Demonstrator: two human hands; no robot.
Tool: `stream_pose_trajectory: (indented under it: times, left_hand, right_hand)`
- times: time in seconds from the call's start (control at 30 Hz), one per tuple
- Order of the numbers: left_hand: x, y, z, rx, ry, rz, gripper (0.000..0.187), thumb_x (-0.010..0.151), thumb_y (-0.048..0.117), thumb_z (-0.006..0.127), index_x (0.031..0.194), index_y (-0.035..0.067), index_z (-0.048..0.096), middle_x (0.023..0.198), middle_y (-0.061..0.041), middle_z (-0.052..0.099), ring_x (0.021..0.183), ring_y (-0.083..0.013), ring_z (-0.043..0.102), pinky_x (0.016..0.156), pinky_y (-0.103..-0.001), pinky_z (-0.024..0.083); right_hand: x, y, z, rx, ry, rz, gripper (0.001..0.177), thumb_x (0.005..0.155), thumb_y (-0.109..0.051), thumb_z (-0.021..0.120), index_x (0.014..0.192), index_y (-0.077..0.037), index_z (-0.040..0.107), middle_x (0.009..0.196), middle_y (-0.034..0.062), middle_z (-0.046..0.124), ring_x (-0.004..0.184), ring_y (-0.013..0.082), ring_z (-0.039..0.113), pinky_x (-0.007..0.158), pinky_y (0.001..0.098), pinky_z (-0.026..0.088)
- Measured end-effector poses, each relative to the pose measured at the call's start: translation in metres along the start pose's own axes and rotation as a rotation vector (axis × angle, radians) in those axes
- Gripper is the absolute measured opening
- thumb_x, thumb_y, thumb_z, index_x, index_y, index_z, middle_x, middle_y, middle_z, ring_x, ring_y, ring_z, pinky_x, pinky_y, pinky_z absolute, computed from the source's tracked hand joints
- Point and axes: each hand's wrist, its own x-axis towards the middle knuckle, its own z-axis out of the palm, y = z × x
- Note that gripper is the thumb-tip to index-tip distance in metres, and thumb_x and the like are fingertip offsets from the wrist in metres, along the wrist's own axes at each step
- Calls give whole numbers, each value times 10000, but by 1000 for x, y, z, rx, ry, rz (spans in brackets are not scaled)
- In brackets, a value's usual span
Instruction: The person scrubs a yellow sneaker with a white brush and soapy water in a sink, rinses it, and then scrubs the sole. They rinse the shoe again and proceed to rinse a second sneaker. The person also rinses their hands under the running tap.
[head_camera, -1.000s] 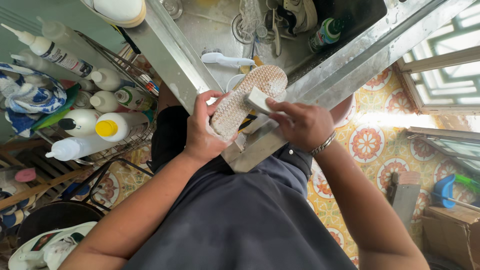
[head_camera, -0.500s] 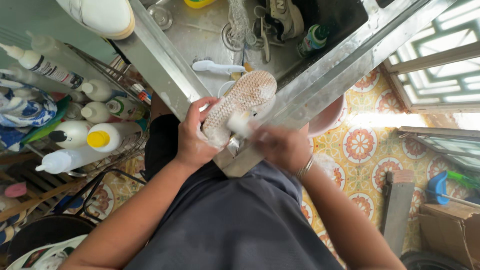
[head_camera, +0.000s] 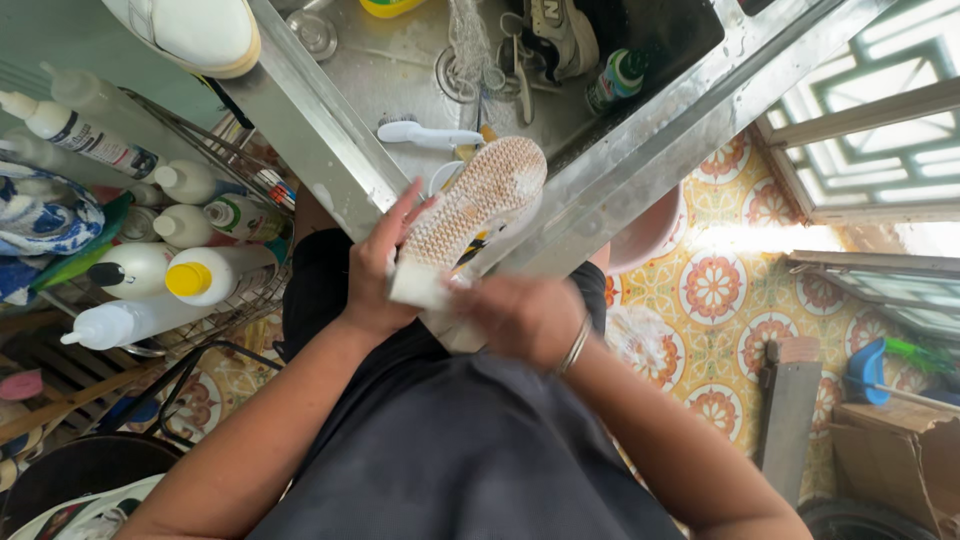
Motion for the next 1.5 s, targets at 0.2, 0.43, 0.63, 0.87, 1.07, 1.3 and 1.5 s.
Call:
stream_pose_trajectory:
  times: [0.2, 0.43, 0.63, 0.87, 1.07, 1.3, 1.5]
  left_hand:
    - [3, -2, -4, -14, -16, -62, 1180, 775, 155, 905, 1644, 24, 116, 1346, -245, 689, 1228, -271, 723, 980, -316, 583]
    - [-1, -5, -4, -13, -27, -73, 1238, 786, 111, 884, 1676, 61, 25, 1387, -220, 701, 1231, -263, 742, 1015, -309, 580]
    - [0, -3, -8, -64, -52, -90, 1242, 762, 55, 856, 1669, 57, 8, 1454, -202, 656, 1202, -257, 751, 983, -294, 584]
    - [0, -4, -6, -29, -24, -71, 1235, 773, 57, 879, 1673, 58, 33, 1435, -223, 666, 1214, -241, 742, 991, -295, 582]
    - [7, -2, -9, -32, -63, -160, 1244, 689, 66, 910, 1631, 61, 97, 1430, -212, 653, 1109, -195, 751, 932, -275, 577]
    - [7, -1, -9, -140, -94, -110, 1050, 761, -18, 845, 1638, 56, 272, 1474, -197, 633, 1280, -200, 679, 1063, -295, 535]
    - [8, 1, -13, -164, -110, -96, 920, 769, -37, 817, 1582, 27, 393, 1477, -211, 616, 1332, -218, 628, 1116, -315, 492]
  right_hand:
    - [13, -12, -8, -20, -42, 139, 324, 865, -152, 784, 1182, -220, 781, 758, 28, 694, 621, 248, 694, 537, 384, 531]
    - [28, 6, -13, -121, 40, 233, 334, 875, -178, 770, 1194, -277, 771, 845, 29, 757, 641, 239, 706, 527, 381, 529]
    - [34, 29, -26, -170, 25, 155, 329, 997, -212, 735, 1298, -332, 682, 880, 9, 699, 694, 233, 703, 569, 377, 538]
    - [21, 13, -14, -140, -145, 150, 326, 919, -191, 739, 1240, -245, 758, 859, 55, 738, 716, 252, 709, 565, 412, 535]
    - [7, 21, 4, 5, -47, 126, 221, 852, -141, 723, 1027, -272, 689, 983, 6, 786, 795, 233, 737, 677, 368, 585]
    - [11, 55, -22, 42, 49, 758, 247, 893, -209, 751, 1137, -242, 736, 666, 42, 693, 573, 242, 701, 544, 367, 534]
    - [29, 56, -21, -205, 37, 804, 71, 981, -264, 762, 1047, -291, 765, 666, 90, 687, 590, 284, 683, 525, 423, 498]
